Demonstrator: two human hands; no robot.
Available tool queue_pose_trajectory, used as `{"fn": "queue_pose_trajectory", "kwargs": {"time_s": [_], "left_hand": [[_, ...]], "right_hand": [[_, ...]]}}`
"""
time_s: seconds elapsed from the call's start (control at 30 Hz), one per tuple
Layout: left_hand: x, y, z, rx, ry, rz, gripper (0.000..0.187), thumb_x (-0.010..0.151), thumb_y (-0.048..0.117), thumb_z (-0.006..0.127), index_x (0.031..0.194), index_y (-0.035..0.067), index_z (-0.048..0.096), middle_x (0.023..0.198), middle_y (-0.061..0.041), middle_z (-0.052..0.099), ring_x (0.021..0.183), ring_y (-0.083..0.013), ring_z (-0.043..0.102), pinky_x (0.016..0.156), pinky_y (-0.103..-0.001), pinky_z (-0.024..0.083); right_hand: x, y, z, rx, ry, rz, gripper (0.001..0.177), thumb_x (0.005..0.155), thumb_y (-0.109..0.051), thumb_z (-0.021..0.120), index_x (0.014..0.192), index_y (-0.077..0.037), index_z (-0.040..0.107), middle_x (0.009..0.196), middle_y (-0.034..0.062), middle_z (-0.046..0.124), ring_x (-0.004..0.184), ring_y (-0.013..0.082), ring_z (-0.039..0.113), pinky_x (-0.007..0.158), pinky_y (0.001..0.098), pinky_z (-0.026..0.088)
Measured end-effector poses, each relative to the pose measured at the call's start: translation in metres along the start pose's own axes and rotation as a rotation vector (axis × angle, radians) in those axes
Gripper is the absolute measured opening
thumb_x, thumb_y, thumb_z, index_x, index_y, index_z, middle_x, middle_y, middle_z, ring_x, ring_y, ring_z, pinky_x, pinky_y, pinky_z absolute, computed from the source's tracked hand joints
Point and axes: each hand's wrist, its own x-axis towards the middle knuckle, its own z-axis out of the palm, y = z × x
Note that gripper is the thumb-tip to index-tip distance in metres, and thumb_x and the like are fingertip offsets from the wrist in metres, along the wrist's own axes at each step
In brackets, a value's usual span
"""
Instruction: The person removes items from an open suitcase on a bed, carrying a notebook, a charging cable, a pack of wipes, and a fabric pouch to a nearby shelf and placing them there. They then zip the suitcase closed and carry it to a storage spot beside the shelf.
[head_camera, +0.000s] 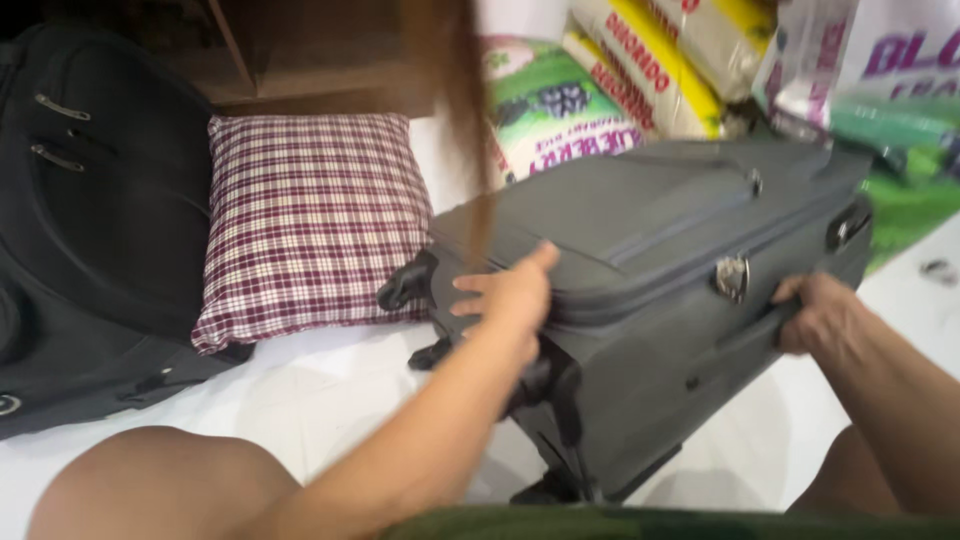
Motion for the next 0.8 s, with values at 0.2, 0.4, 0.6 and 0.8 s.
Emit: {"fn": "queue_pose_trajectory", "kwargs": {"time_s": [0.2,0.4,0.6,0.8], "left_hand": [[0.015,-0.079,-0.038,-0.396,-0.091,0.158,0.093,0.096,0.056,0.055,0.16,0.0,0.016,0.166,-0.019,0.027,0.153,-0.0333,0.029,0.122,-0.041,0.028],[0.045,-0.162,-0.032,-0.874,-0.333,0.145,0.075,0.097,0.054,0.045,0.157,0.011,0.035,0.157,-0.009,0.05,0.143,-0.0297,0.047,0.116,-0.048,0.036],[0.093,-0.074,-0.033,-1.013,-0.587,-0.014,0.082,0.096,0.067,0.03,0.164,0.023,0.015,0.17,-0.01,0.012,0.155,-0.044,0.013,0.115,-0.084,0.014],[0.125,0.07,-0.048,-0.797,-0.32,0.173,0.096,0.091,0.075,0.031,0.164,0.017,0.007,0.171,-0.016,0.01,0.154,-0.0438,0.017,0.116,-0.071,0.012]], "right_hand": [[-0.054,-0.007,0.03,0.054,-0.275,-0.273,0.042,0.064,0.006,0.045,0.097,-0.009,0.064,0.117,0.0069,0.07,0.111,0.0294,0.061,0.11,0.0565,0.047],[-0.165,-0.063,0.095,0.154,-0.884,-0.67,0.021,0.069,0.0,0.065,0.072,-0.014,0.049,0.076,0.0007,0.057,0.067,0.0195,0.057,0.06,0.0335,0.047],[-0.165,-0.027,0.087,-0.036,-0.895,-0.976,0.012,0.092,-0.014,0.061,0.101,-0.007,0.059,0.091,0.0073,0.061,0.082,0.0202,0.063,0.076,0.0359,0.056],[-0.119,-0.067,0.028,-0.272,-0.576,-0.895,0.041,0.106,-0.03,0.05,0.139,-0.006,0.056,0.137,0.0097,0.066,0.117,0.0216,0.067,0.099,0.0393,0.057]]}}
